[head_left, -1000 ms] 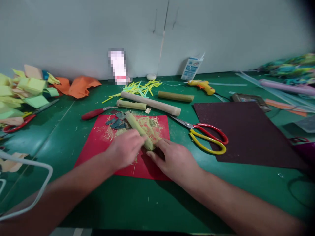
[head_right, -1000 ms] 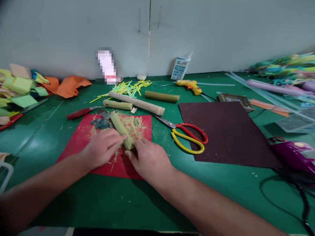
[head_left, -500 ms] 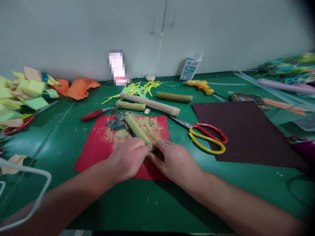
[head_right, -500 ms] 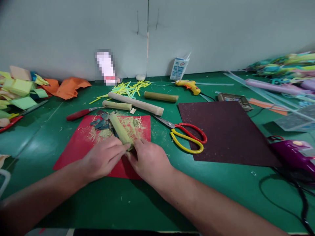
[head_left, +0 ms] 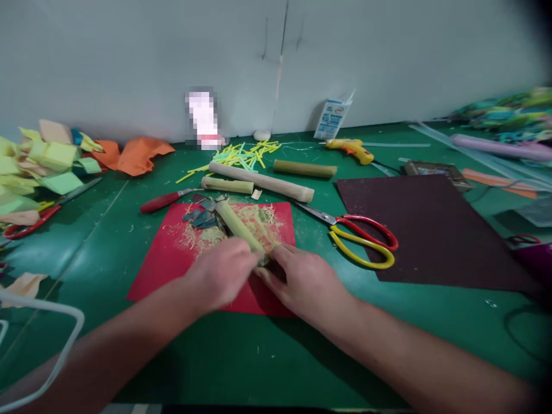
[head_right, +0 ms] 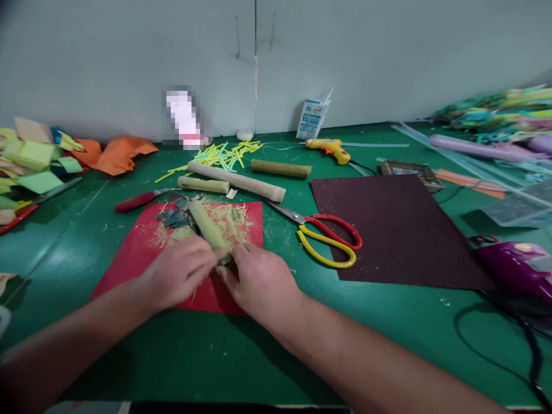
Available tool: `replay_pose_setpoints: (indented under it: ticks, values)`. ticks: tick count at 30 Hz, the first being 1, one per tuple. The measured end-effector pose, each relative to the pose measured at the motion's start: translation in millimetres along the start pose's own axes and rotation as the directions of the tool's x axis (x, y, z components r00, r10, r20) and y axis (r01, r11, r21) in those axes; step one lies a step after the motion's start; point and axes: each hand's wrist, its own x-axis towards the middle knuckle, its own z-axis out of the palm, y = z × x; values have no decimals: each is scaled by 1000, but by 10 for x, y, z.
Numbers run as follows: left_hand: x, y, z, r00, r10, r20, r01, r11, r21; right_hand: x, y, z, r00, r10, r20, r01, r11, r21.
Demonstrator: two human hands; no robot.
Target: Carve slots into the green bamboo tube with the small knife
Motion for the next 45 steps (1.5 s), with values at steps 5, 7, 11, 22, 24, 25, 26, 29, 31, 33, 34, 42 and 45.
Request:
replay_pose_setpoints:
  ticks: [5, 7, 11, 22, 24, 25, 26, 29, 31, 33, 34, 42, 45]
  values:
    - [-6, 27, 0, 1000, -21, 24, 21, 1000, 1, 2, -2, 2, 1000, -10, -15, 9, 1000, -9]
    - [-2, 17, 0, 999, -4, 37, 5, 1000, -24, 2, -2, 1, 1000, -11, -22, 11, 1000, -9]
    - [1, -59, -1, 996, -56, -63, 55, 998, -5, -2, -6, -2, 1000, -9, -25, 8, 1000, -6]
    - [-1, -52, 34, 994, -80, -78, 76, 996, -53, 12, 29, 49, 994, -57, -90, 58, 998, 12]
    - [9, -43, 38, 994, -81, -75, 76, 995, -57, 17, 26, 47, 995, -52, -83, 54, 998, 17]
    - [11, -32, 41, 994, -81, -77, 77, 995, -60, 19, 25, 48, 996, -50, -79, 52, 999, 15]
    - [10, -15, 43, 994, -81, -78, 76, 995, -64, 21, 25, 51, 996, -50, -78, 51, 999, 11]
    - [-8, 64, 47, 997, -64, -53, 60, 994, -88, 21, 34, 69, 994, -66, -93, 66, 998, 1]
    - [-23, 110, 46, 1000, -25, 9, 26, 994, -108, 17, 43, 79, 993, -67, -97, 66, 998, -11]
    - [-27, 110, 42, 997, 30, 71, -22, 994, -110, 13, 47, 80, 994, -60, -88, 58, 998, -28]
    - [-23, 87, 39, 996, 44, 73, -37, 994, -98, 13, 47, 78, 995, -59, -82, 56, 998, -32]
    - [15, -46, 34, 999, -4, 44, 6, 998, -60, 15, 35, 61, 997, -58, -59, 58, 998, 2]
    - [16, -5, 29, 999, -29, -21, 28, 999, -42, 7, 35, 60, 996, -66, -61, 66, 998, -6]
